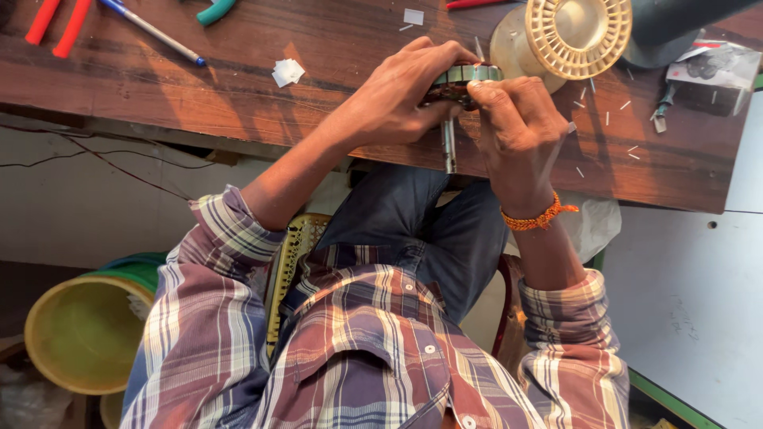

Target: The person sits at a workbench assembling a ceiling fan motor armature. They cut small white paper insulation pieces with scissors, fold each piece by hand, and press the pieces one at a time into the slots between the copper windings of the motor rotor, working around the rotor repeatedly.

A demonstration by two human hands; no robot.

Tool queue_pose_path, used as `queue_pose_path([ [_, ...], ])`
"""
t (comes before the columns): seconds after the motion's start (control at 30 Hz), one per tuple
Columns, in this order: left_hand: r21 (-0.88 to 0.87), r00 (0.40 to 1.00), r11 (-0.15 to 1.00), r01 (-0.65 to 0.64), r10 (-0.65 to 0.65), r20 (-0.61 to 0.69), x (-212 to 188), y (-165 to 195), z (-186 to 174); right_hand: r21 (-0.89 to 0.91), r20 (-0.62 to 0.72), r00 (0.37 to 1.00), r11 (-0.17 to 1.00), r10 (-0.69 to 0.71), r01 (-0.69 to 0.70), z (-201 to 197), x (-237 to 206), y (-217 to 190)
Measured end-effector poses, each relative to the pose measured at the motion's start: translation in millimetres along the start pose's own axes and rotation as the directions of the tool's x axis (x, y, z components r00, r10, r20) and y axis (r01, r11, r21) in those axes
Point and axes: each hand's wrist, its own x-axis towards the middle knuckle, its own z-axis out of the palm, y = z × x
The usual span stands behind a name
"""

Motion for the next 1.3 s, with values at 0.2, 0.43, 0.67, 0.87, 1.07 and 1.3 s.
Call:
queue_pose_path([
  [0.2,-0.019,0.989,0.999,-0.05,0.052,0.142,-4,4,-10,0.148,-0.118,0.973,0.973,0.198,-0.18,2,-14,-3],
  [0.43,0.102,0.984,0.989,-0.111,0.124,-0.126,-26,24,4,0.414,0.138,0.941,0.845,0.309,-0.338,-7,-27,-8],
  [0.67,0.336,0.937,0.936,-0.105,0.207,-0.282,-42,28,26,0.528,0.247,0.873,0.697,0.421,-0.486,-12,-29,-16],
  [0.87,0.431,0.88,0.898,-0.088,0.273,-0.388,-40,23,38,0.485,0.199,0.873,0.729,0.446,-0.483,-3,-38,-19],
  [1.07,0.353,0.89,0.934,-0.064,0.213,-0.403,-36,26,42,0.473,0.203,0.866,0.728,0.457,-0.496,-2,-39,-18],
  [1.3,0.203,0.925,0.977,-0.057,0.129,-0.358,-44,22,34,0.694,0.184,0.837,0.535,0.516,-0.482,3,-29,-18],
])
